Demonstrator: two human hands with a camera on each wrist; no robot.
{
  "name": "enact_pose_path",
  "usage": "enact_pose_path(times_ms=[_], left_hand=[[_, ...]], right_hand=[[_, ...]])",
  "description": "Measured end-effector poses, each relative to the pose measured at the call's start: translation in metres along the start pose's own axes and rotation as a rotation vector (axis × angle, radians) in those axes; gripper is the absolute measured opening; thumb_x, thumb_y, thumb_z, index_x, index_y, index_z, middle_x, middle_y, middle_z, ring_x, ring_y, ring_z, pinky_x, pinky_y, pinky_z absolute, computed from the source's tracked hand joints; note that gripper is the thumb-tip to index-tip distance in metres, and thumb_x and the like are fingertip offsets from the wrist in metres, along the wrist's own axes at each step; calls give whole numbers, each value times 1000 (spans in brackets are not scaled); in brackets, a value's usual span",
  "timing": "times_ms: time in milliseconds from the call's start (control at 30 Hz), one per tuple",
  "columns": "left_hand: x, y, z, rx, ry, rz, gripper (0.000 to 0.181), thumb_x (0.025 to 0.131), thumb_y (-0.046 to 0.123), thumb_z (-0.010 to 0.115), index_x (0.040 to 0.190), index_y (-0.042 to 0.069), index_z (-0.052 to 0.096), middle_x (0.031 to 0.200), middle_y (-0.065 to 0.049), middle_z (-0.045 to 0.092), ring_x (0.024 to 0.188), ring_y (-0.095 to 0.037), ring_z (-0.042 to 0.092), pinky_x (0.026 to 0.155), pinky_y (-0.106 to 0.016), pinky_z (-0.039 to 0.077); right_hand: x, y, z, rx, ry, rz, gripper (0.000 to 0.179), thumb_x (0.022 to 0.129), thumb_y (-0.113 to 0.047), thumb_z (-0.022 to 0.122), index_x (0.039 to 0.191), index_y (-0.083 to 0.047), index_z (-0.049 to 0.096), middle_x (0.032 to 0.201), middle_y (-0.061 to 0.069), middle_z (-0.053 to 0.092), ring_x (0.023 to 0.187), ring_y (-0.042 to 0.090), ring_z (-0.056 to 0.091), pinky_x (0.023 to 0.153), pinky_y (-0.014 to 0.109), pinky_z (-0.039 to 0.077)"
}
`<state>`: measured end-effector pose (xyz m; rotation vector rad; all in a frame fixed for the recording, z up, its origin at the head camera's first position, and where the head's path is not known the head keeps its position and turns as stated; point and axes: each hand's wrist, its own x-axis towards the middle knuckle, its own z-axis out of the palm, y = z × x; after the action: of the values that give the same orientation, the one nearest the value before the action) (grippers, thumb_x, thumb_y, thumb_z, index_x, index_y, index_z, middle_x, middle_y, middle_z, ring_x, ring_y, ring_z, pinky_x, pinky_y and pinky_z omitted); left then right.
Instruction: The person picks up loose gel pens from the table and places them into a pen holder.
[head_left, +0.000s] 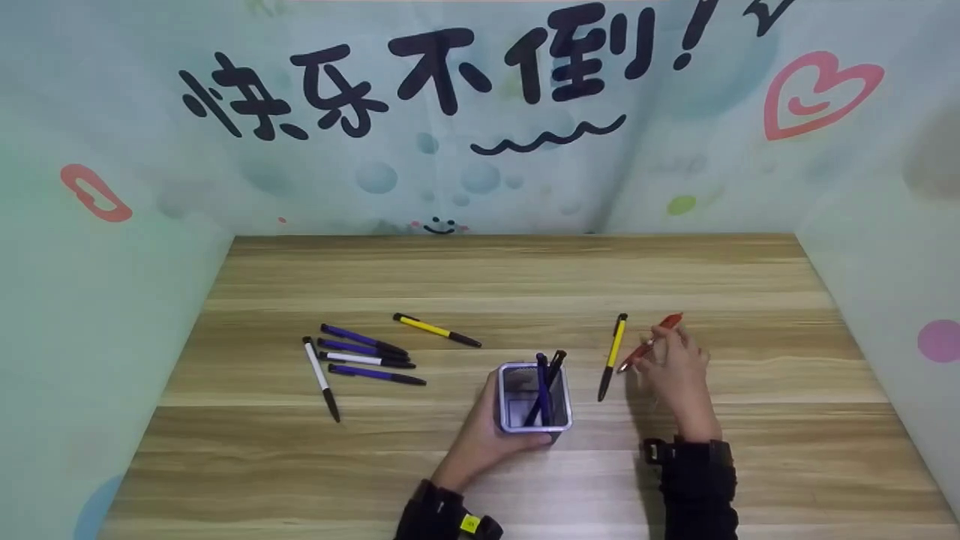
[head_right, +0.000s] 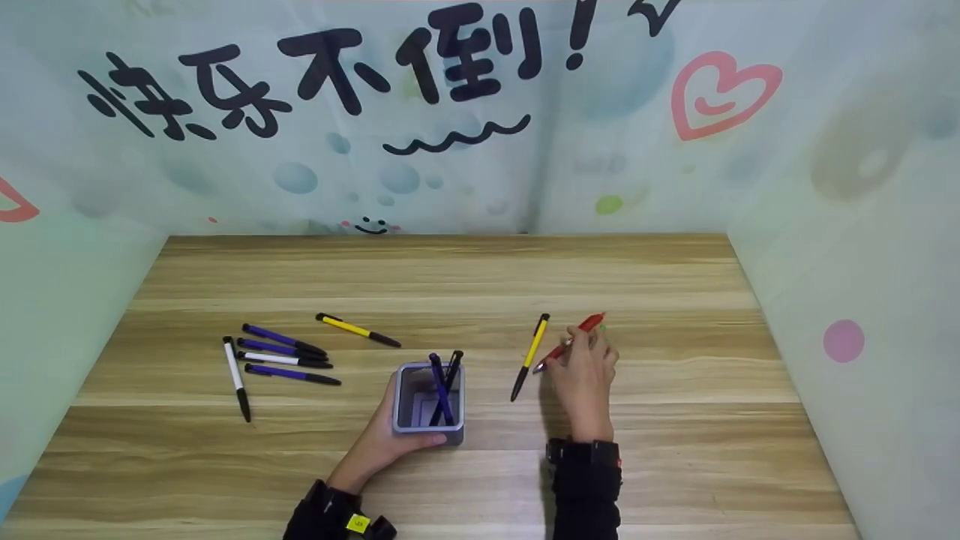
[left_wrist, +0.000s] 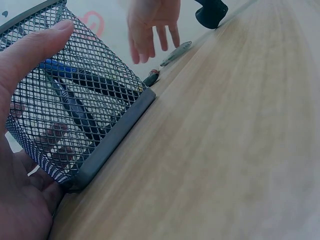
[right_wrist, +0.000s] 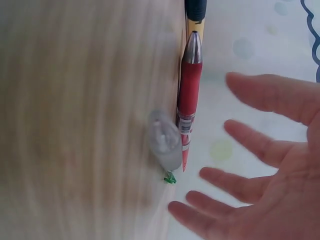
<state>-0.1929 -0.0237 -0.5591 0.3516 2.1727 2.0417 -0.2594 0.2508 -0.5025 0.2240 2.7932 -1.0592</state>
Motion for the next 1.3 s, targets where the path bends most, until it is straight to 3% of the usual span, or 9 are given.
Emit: enact_pose_path(times_ms=[267, 433, 633, 767, 867, 1000, 1133, 1300], left_hand=[[0, -1, 0, 1, -2, -6, 95, 60, 24, 87, 138, 35, 33, 132, 5, 50, 120, -17, 49, 106, -43, 37], [0, -1, 0, -3, -5, 6, 95, 61, 23, 87, 138, 34, 32, 132, 4, 50, 119, -17, 50, 106, -43, 37], [0, -1, 1, -22, -8, 20, 94, 61, 22, 86, 137, 34, 33, 132, 4, 50, 120, -18, 50, 106, -42, 37], [0, -1, 1, -33, -10, 21, 93, 61, 21, 86, 137, 35, 34, 132, 5, 50, 120, -18, 50, 106, -42, 37], [1, -1, 0, -43, -13, 29, 92, 61, 21, 86, 136, 35, 34, 131, 5, 51, 119, -18, 50, 106, -42, 37], [1, -2, 1, -38, -9, 25, 93, 61, 21, 86, 136, 35, 34, 132, 6, 50, 120, -17, 49, 107, -42, 36], [1, -2, 1, -22, -6, 24, 93, 61, 22, 86, 138, 33, 33, 134, 4, 49, 122, -19, 48, 108, -45, 34], [0, -1, 1, -13, -4, 14, 94, 61, 24, 86, 138, 32, 33, 134, 3, 49, 122, -19, 48, 108, -45, 34]], right_hand=[[-3, 2, 1, -75, -70, 44, 65, 82, -2, 55, 141, 2, 29, 147, 36, 6, 125, 56, 15, 96, 66, 30], [-4, 4, 1, -61, -75, 50, 74, 73, 9, 49, 142, 3, 24, 145, 38, 1, 123, 55, 14, 93, 62, 35], [-2, 6, 0, -34, -112, 100, 78, 74, 12, 48, 145, 2, 16, 141, 45, -5, 126, 62, 9, 93, 63, 37], [-1, 5, 0, -3, -112, 122, 82, 74, 13, 48, 146, 5, 8, 138, 46, -1, 123, 63, 18, 91, 59, 41], [-3, 4, -1, 10, -109, 119, 86, 73, 13, 49, 145, 7, 3, 137, 46, 1, 111, 55, 35, 77, 46, 48], [-5, 3, -2, 40, -116, 125, 88, 74, 11, 50, 147, 3, -1, 137, 45, 1, 88, 38, 46, 59, 28, 45], [-6, 4, -2, 49, -122, 128, 87, 77, 7, 49, 147, 1, -3, 135, 43, 9, 80, 32, 46, 56, 26, 44], [-6, 5, -2, 35, -125, 116, 87, 79, 1, 51, 147, 0, -2, 133, 42, 16, 91, 39, 45, 65, 33, 46]])
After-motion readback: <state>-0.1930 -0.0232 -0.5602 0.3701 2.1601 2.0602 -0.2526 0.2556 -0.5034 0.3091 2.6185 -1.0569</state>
